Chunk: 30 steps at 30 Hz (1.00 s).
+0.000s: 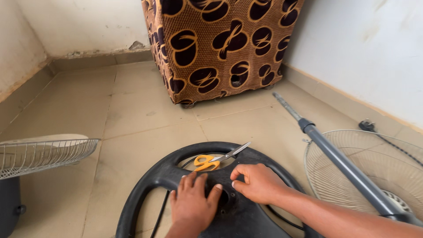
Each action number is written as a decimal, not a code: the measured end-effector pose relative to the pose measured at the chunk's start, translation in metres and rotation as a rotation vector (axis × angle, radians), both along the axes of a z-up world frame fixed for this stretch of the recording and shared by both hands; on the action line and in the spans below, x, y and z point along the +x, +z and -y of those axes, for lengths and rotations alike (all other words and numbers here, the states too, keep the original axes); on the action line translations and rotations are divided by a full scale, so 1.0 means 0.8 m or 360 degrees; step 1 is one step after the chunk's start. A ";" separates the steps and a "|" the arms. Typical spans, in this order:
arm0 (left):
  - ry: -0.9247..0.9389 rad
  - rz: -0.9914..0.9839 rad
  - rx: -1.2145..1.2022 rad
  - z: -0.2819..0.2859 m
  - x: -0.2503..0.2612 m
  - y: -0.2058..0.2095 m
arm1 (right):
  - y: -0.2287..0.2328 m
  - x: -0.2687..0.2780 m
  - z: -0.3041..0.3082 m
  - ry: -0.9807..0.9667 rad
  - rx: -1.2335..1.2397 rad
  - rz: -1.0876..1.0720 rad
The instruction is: The person removes the pole from the base of an electric fan and then uses scissors to cut a zip tie securing the front grill of another fan. The pole is detached and set aside, and the grill is partially freed from the zip tie.
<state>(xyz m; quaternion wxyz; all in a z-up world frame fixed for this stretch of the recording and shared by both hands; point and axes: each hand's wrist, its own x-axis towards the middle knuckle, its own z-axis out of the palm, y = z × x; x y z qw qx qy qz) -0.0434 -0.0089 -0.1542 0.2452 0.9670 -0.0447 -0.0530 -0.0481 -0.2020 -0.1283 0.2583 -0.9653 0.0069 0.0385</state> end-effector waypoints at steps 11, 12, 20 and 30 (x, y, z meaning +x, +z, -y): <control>-0.0021 0.1410 0.0143 0.011 0.014 -0.073 | -0.050 0.178 -0.034 -0.0072 -0.0651 -0.0166; 0.0097 0.1978 0.0113 0.013 0.015 -0.083 | -0.052 0.185 -0.034 -0.0042 -0.0798 -0.0262; -0.0089 0.0709 0.0116 0.010 0.014 -0.073 | -0.016 0.179 -0.058 0.0130 -0.0798 -0.0124; -0.0078 0.0417 0.0319 0.025 -0.028 -0.018 | 0.099 -0.005 -0.058 0.0245 -0.0353 0.0124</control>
